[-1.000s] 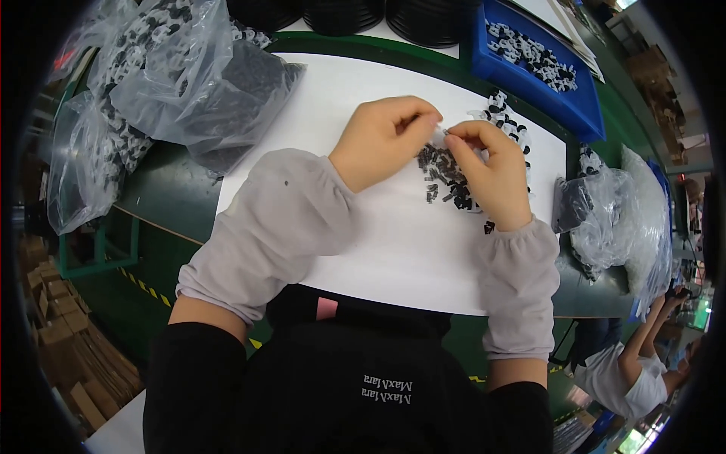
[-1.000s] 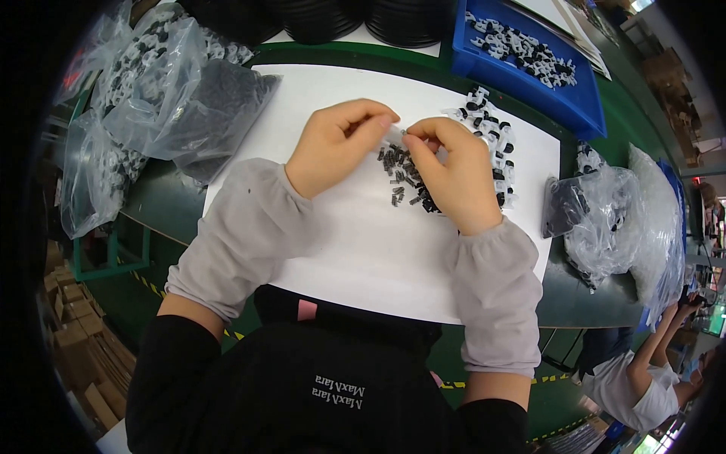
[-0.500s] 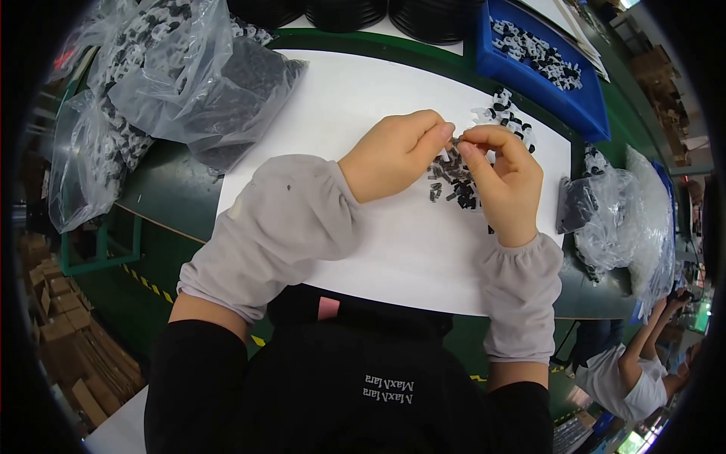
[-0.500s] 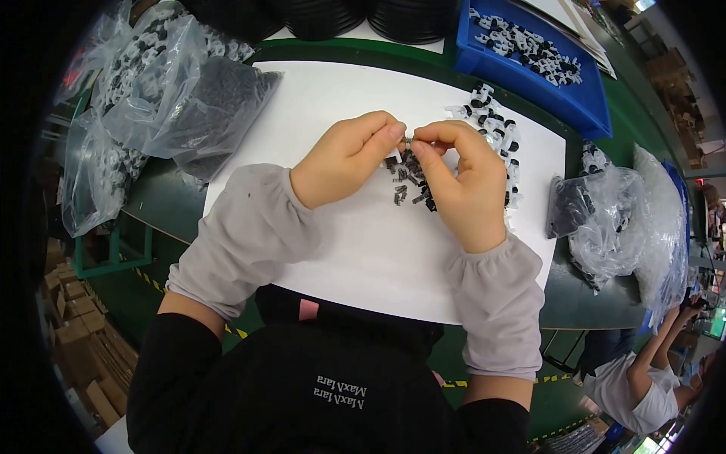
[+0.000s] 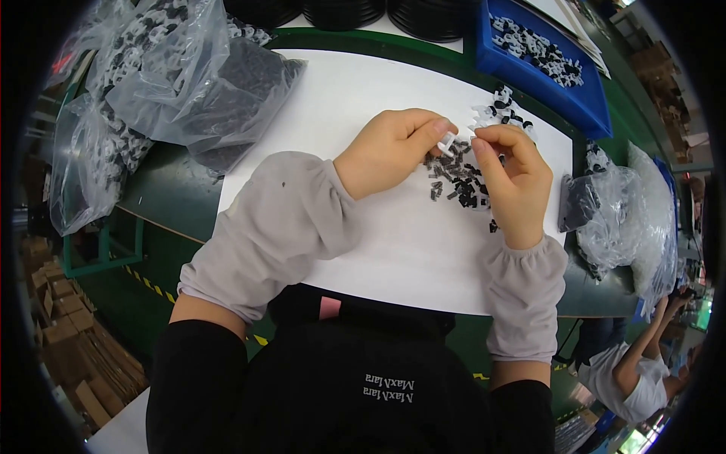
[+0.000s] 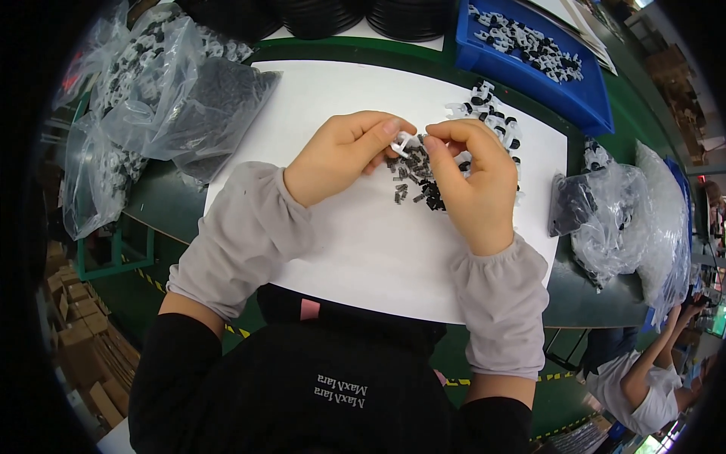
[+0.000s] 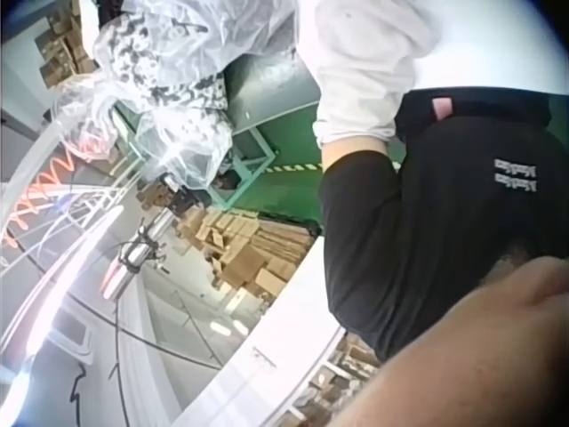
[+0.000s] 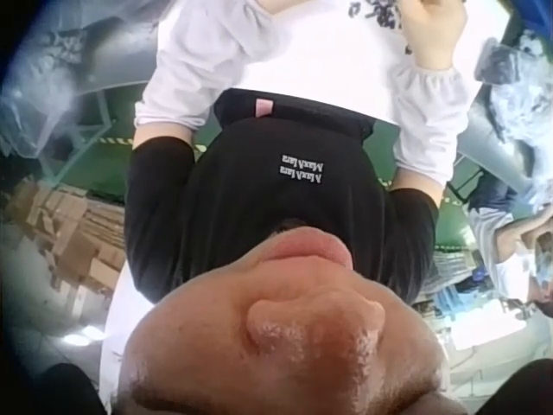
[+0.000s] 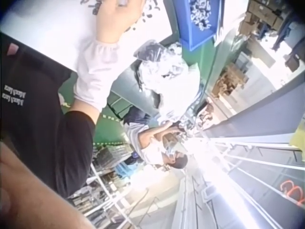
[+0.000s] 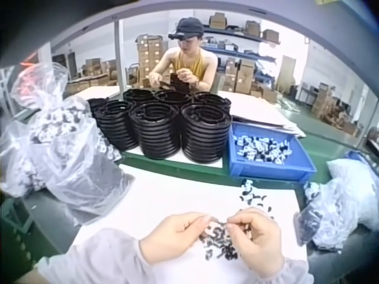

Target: Assembling small black rings onto white plastic components manually at a workbench.

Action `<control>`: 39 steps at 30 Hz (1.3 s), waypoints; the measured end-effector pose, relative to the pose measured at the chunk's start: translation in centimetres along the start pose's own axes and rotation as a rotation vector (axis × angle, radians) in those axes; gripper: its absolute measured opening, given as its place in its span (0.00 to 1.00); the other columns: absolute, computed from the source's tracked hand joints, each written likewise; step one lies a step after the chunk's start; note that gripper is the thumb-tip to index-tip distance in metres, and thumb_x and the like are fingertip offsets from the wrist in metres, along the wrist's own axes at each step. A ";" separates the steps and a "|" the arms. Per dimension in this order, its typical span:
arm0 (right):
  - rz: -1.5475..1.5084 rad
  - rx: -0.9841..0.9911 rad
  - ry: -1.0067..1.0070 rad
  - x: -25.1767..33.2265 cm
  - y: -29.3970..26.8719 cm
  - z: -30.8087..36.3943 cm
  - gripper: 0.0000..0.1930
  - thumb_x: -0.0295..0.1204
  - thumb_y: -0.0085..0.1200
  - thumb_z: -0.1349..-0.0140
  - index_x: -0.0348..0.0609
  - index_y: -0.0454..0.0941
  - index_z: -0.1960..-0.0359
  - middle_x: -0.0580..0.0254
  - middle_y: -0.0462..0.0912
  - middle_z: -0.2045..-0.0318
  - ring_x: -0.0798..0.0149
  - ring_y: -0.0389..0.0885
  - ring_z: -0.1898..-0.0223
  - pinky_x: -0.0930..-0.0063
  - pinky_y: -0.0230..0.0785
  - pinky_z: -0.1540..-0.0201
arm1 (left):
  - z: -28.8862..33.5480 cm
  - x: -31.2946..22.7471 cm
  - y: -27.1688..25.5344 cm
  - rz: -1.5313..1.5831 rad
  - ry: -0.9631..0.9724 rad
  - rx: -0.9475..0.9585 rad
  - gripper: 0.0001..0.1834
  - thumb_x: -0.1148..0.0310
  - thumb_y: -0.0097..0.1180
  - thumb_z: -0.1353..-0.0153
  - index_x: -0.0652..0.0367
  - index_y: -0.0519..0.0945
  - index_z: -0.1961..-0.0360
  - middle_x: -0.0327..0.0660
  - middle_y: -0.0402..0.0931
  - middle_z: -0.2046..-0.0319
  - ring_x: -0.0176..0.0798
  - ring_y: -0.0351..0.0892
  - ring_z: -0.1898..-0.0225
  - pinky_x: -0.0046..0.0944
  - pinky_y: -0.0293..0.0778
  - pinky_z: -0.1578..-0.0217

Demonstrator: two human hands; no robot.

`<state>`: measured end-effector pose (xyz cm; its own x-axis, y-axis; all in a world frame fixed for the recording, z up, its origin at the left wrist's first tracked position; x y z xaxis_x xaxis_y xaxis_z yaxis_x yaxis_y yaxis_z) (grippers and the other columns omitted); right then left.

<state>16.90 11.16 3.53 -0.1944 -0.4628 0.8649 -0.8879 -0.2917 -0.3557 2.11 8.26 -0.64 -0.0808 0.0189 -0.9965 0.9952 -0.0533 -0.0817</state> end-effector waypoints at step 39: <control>0.318 0.052 -0.491 4.3 1.4 1.0 0.21 0.16 0.56 0.54 0.36 0.78 0.55 0.53 0.75 0.57 0.63 0.71 0.68 0.75 0.67 0.65 | 0.2 -0.7 1.5 0.725 -0.065 0.243 0.11 0.62 0.48 0.34 0.57 0.72 0.56 0.33 0.73 0.65 0.26 0.73 0.64 0.30 0.73 0.58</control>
<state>15.28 7.90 6.41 -0.2210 -0.8644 0.4517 -0.7936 -0.1098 -0.5984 3.60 7.93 -0.07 0.5770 -0.1631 -0.8003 0.7611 -0.2480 0.5994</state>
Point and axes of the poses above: each hand's wrist, its own z-axis away from the middle knuckle, its own y-axis out of the palm, x = y × z, the point moved 7 cm from there along -z, towards the middle knuckle
